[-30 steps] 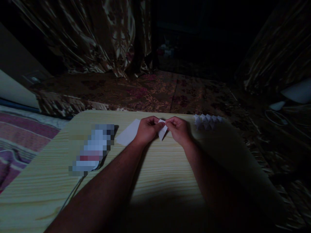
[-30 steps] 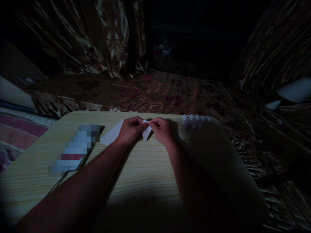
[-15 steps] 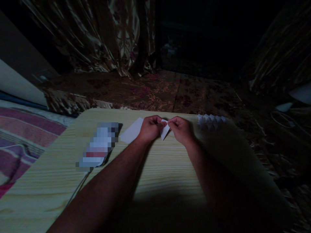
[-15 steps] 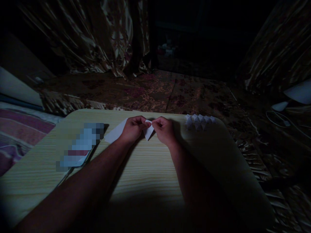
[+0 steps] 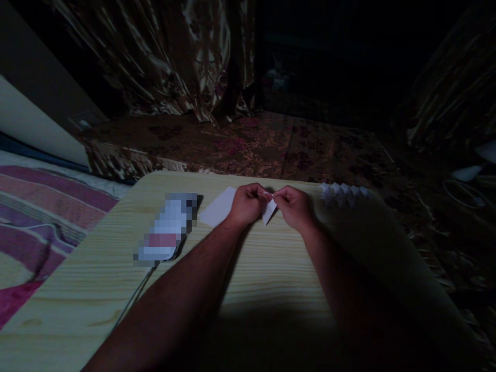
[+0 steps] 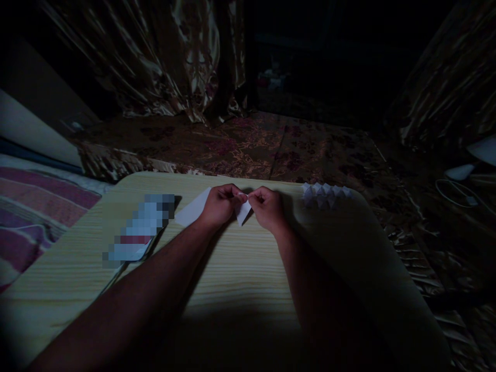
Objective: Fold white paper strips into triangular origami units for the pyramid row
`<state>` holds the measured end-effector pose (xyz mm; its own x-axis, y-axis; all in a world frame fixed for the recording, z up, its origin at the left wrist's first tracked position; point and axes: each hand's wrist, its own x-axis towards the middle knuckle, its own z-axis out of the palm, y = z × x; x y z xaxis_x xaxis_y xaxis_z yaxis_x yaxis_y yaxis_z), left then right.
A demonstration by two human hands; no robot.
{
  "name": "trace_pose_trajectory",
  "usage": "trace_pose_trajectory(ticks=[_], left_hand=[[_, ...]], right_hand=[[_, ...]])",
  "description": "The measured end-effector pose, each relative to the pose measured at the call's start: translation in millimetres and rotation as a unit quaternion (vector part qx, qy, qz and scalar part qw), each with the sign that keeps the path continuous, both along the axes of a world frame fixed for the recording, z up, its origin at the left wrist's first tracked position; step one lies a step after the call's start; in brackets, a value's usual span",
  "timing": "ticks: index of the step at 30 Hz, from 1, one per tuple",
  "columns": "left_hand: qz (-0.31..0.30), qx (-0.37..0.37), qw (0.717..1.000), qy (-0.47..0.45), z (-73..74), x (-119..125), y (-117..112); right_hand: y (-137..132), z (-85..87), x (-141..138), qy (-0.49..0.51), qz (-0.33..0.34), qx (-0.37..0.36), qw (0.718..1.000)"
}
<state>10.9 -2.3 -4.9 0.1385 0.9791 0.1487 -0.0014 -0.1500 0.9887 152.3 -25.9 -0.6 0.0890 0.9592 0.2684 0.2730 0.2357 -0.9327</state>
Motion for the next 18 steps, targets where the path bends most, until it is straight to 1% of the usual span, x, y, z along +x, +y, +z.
trace_pose_trajectory(ticks=[5,8,11,15,18], left_hand=[[0.001,-0.004,1.0,0.01,-1.6,0,1],[-0.003,0.011,1.0,0.007,-3.7,0,2],[0.005,0.025,1.0,-0.001,-3.9,-1,2],[0.012,0.03,0.999,-0.016,-1.5,0,1],[0.013,0.02,0.999,-0.029,-0.7,1,0]], right_hand=[[1,-1.2,1,-0.001,-0.008,0.004,1.0],[4,-6.1,3,0.016,-0.008,0.006,1.0],[6,-9.3,4,0.003,-0.009,0.003,1.0],[6,-8.2,3,-0.007,-0.009,0.008,1.0],[5,-6.6,4,-0.006,-0.01,0.005,1.0]])
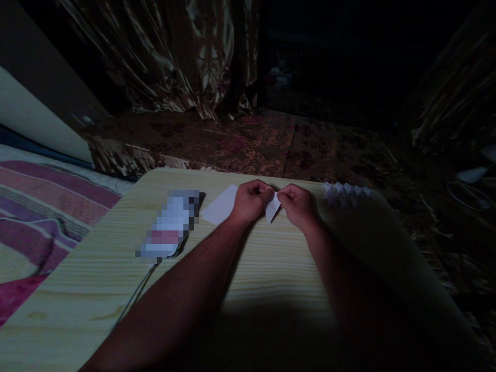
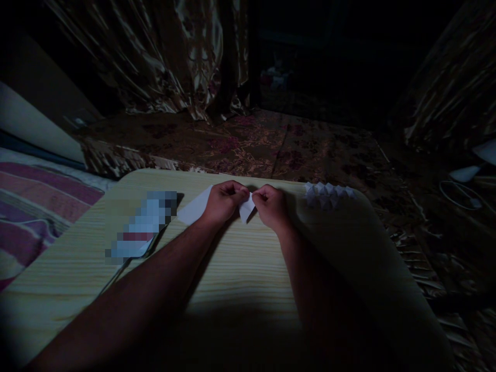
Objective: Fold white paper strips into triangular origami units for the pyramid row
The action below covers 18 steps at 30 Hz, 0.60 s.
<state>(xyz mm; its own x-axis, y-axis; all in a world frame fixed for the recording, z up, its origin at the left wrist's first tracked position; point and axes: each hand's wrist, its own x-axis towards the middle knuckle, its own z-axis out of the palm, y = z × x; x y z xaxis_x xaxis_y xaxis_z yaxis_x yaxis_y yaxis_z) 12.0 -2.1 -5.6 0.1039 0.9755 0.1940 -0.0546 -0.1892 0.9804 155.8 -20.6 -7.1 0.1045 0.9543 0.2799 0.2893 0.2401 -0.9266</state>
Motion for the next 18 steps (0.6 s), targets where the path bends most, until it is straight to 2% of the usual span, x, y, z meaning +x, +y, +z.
trace_pose_trajectory(ticks=[8,18], left_hand=[[0.009,-0.007,1.0,-0.009,-3.7,-0.7,3.1],[-0.014,-0.005,0.998,0.056,-1.4,-0.6,1.0]], right_hand=[[-0.6,0.1,-0.6,-0.006,0.005,-0.016,1.0],[1.1,2.7,3.4,-0.005,-0.031,-0.028,0.999]])
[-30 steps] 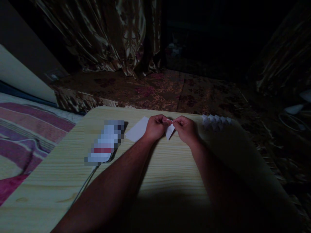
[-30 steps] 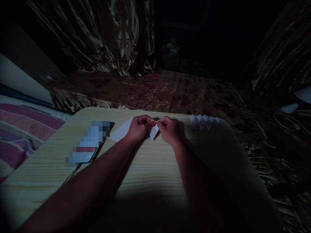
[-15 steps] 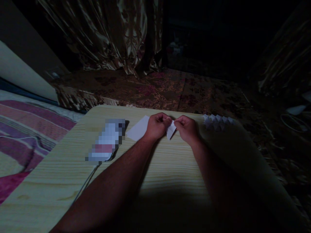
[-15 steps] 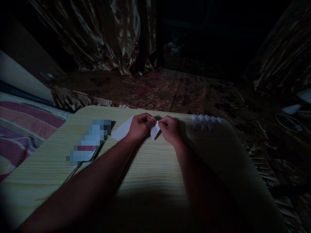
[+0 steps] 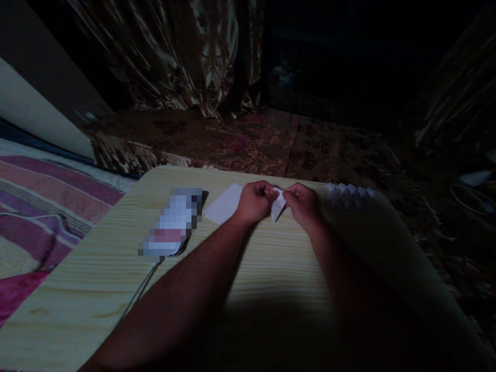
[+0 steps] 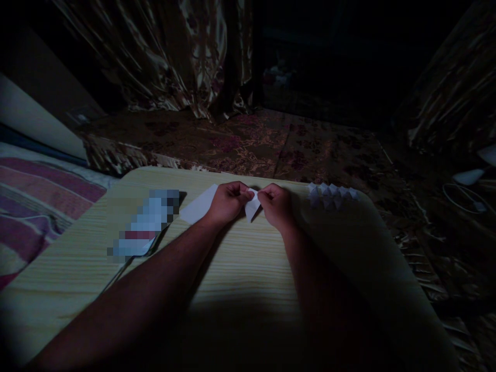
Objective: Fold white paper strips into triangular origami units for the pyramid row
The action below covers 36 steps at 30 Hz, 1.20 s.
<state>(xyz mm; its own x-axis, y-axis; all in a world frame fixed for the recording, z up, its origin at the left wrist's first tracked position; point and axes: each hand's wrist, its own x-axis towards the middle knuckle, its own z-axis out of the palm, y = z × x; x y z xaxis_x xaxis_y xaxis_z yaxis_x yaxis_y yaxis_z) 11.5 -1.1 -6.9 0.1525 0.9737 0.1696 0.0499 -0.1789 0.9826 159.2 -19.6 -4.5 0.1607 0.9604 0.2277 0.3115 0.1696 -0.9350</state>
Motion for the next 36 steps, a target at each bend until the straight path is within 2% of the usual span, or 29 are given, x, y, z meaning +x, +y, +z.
trace_pose_trajectory(ticks=[6,16,29,36], left_hand=[[-0.015,-0.022,0.999,-0.029,-0.8,-1.4,2.5],[-0.021,-0.009,0.999,-0.027,-3.9,-2.2,4.2],[-0.047,-0.039,0.998,-0.031,0.7,-2.2,2.2],[-0.053,-0.017,0.998,-0.043,4.2,-0.1,2.0]], right_hand=[[-1.5,0.8,-1.9,0.02,0.019,0.003,1.0],[0.5,-1.7,1.3,0.019,0.016,0.007,1.0],[3.2,-3.6,2.1,0.025,0.005,0.006,1.0],[2.1,-3.6,2.0,0.021,0.016,0.011,1.0]])
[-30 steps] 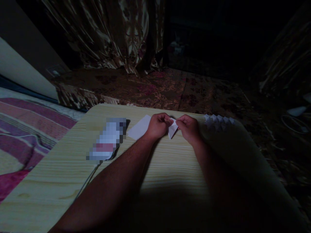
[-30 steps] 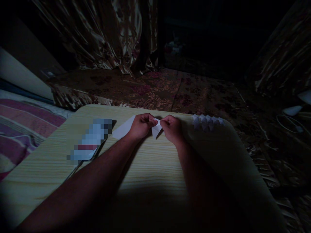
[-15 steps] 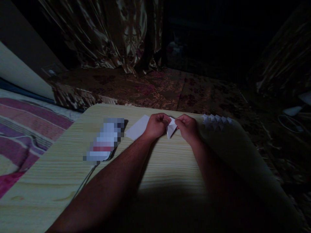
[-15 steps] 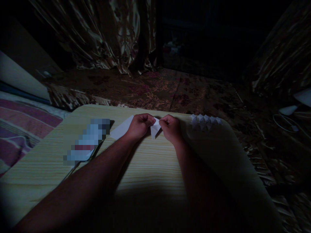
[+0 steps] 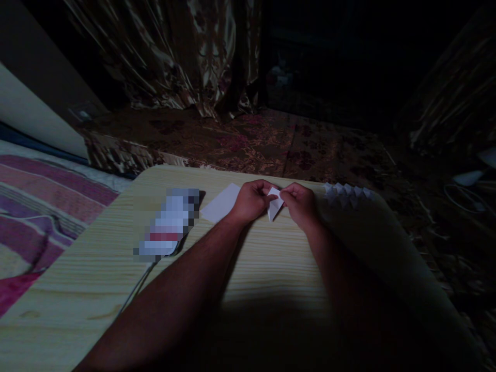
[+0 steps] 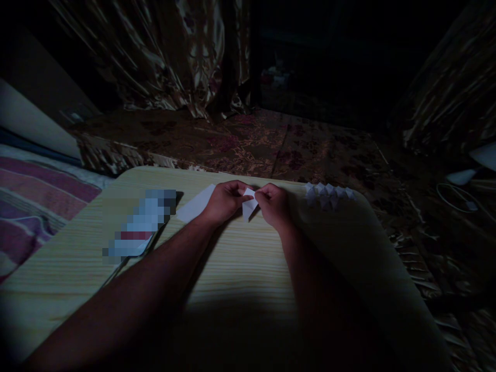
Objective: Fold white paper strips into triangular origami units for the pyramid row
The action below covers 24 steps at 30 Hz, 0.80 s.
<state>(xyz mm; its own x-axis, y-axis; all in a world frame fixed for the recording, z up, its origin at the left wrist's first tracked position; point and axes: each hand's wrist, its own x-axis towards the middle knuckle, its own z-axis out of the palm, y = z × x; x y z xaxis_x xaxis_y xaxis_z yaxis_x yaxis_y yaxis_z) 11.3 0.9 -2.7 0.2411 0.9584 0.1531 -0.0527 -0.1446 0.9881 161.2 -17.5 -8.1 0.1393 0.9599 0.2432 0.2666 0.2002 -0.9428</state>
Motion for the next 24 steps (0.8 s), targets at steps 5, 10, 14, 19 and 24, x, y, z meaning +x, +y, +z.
trace_pose_trajectory(ticks=[5,10,14,19,24], left_hand=[[0.012,-0.007,1.0,-0.002,0.1,-1.9,0.3],[0.018,-0.011,1.0,-0.01,-0.3,-2.1,-0.2],[0.016,-0.019,1.0,-0.012,-1.9,-0.7,-0.4],[0.031,-0.018,0.999,0.011,-3.9,-0.2,1.0],[0.032,-0.002,0.999,0.028,-3.6,-1.1,1.5]], right_hand=[[-2.8,3.9,-2.7,-0.016,0.008,-0.003,1.0],[-4.3,5.6,-4.9,-0.016,0.019,0.008,1.0],[-4.4,5.1,-4.1,-0.014,0.016,0.003,1.0],[-3.9,5.3,-2.6,-0.023,0.009,-0.004,1.0],[-4.7,6.9,-2.7,-0.025,0.011,-0.004,1.0]])
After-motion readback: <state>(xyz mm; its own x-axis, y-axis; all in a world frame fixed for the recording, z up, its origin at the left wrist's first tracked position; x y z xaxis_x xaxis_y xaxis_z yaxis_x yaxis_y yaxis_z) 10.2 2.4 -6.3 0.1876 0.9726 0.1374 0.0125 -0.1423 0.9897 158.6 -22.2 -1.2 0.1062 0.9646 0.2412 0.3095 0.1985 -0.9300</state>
